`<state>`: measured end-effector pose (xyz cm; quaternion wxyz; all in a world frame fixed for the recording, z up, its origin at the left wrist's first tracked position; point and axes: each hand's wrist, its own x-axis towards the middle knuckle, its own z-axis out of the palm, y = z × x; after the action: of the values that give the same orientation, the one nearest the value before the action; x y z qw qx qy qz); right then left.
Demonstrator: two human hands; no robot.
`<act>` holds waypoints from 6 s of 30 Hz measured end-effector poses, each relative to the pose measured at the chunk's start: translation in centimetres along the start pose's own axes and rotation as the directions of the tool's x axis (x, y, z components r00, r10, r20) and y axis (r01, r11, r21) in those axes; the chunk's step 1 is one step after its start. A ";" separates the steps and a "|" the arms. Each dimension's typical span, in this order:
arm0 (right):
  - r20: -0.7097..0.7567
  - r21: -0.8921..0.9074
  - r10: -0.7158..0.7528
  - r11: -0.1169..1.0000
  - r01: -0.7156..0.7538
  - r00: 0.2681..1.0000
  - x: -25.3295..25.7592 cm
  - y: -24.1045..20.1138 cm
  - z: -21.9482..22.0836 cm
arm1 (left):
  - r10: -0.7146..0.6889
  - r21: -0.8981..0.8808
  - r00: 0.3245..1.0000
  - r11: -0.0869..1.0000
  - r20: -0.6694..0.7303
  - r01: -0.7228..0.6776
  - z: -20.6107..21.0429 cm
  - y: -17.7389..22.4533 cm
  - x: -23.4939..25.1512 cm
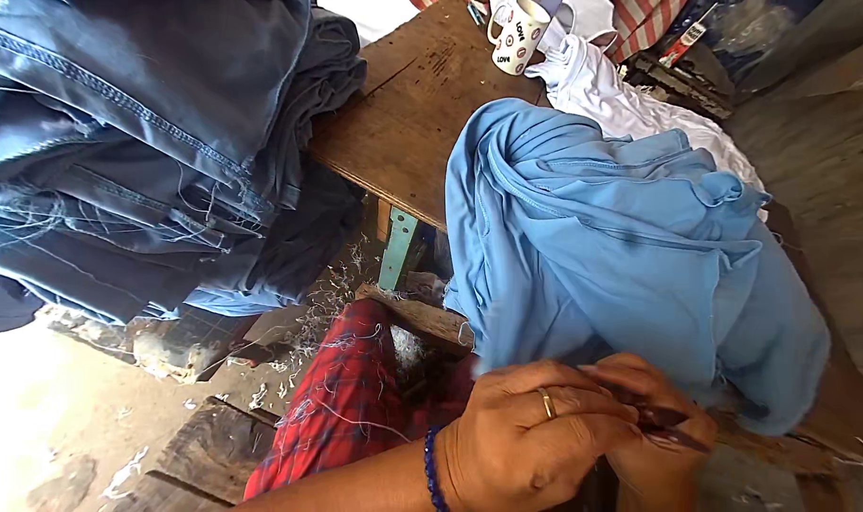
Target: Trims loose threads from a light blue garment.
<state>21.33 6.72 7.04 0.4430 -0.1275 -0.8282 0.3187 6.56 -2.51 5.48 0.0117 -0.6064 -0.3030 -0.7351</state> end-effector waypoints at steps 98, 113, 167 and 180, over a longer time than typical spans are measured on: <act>-0.091 -0.197 0.264 0.940 -0.277 0.960 3.5 2.0 5.2 | -0.651 -0.209 0.688 0.757 -0.322 0.619 -6.4 -7.6 -5.2; -0.065 -0.511 0.120 0.849 -0.136 0.991 -1.7 2.7 7.8 | -0.763 -0.207 0.635 0.645 -0.120 0.735 -5.9 -5.2 -3.8; -0.435 -0.061 -0.083 0.996 0.063 0.897 0.0 2.4 6.3 | -0.873 -0.599 0.452 0.464 -0.183 0.653 -7.2 -0.2 -5.6; -0.200 -0.149 0.061 0.985 -0.092 0.978 -1.8 1.7 5.3 | -0.828 0.106 0.561 0.558 0.008 0.823 -13.3 1.4 -9.2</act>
<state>17.97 4.91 2.63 0.4978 -0.2245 -0.7978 0.2553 -2.23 -13.02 -3.23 -0.3149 -0.4136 -0.5843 -0.6232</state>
